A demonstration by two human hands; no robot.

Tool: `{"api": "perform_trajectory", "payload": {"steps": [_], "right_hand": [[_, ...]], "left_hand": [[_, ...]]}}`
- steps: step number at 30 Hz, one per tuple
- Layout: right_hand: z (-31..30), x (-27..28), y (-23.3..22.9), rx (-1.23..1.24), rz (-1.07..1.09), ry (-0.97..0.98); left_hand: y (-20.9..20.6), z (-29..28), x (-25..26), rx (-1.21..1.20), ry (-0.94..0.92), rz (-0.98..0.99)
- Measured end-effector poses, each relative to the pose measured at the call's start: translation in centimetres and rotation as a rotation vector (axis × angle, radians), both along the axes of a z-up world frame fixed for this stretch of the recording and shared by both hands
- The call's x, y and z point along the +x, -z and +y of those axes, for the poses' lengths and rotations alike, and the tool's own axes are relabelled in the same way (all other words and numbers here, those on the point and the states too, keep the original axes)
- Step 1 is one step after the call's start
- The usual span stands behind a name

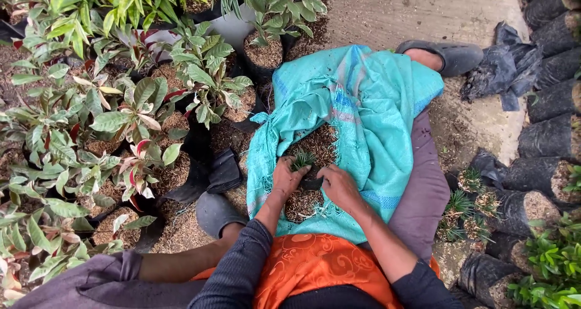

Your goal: The person sits on the ground and uses both hands to scoop soil from a large turquoise sack, wrapping it around the roots of small green plants. The person then places the potted plants onto the ground among other potted plants.

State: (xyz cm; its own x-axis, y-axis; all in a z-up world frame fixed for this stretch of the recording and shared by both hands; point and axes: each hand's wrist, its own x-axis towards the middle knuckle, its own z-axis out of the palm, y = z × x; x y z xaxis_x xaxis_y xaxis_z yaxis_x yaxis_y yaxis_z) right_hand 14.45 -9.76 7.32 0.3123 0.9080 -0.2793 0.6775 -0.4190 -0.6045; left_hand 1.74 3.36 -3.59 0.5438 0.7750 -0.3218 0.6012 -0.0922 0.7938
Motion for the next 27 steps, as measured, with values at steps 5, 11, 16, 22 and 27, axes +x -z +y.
{"api": "perform_trajectory", "payload": {"steps": [5,11,16,22,27], "right_hand": [[1.8,2.8,5.7,0.007,-0.049,0.117],[0.9,2.1,6.7,-0.406,-0.256,-0.167],[-1.8,1.4,7.9,-0.590,-0.299,-0.258],[-2.3,1.8,2.2,-0.058,0.381,0.356],[-0.6,1.1,-1.2,0.049,0.616,0.434]], "left_hand": [[-0.6,-0.9,0.2,0.057,0.009,-0.070],[-2.4,-0.7,0.5,-0.085,-0.051,-0.088],[-4.9,-1.2,0.8,-0.121,0.014,-0.036],[-0.8,-0.8,1.8,-0.100,0.126,0.080],[-1.4,-0.8,2.3,-0.059,0.153,0.113]]}}
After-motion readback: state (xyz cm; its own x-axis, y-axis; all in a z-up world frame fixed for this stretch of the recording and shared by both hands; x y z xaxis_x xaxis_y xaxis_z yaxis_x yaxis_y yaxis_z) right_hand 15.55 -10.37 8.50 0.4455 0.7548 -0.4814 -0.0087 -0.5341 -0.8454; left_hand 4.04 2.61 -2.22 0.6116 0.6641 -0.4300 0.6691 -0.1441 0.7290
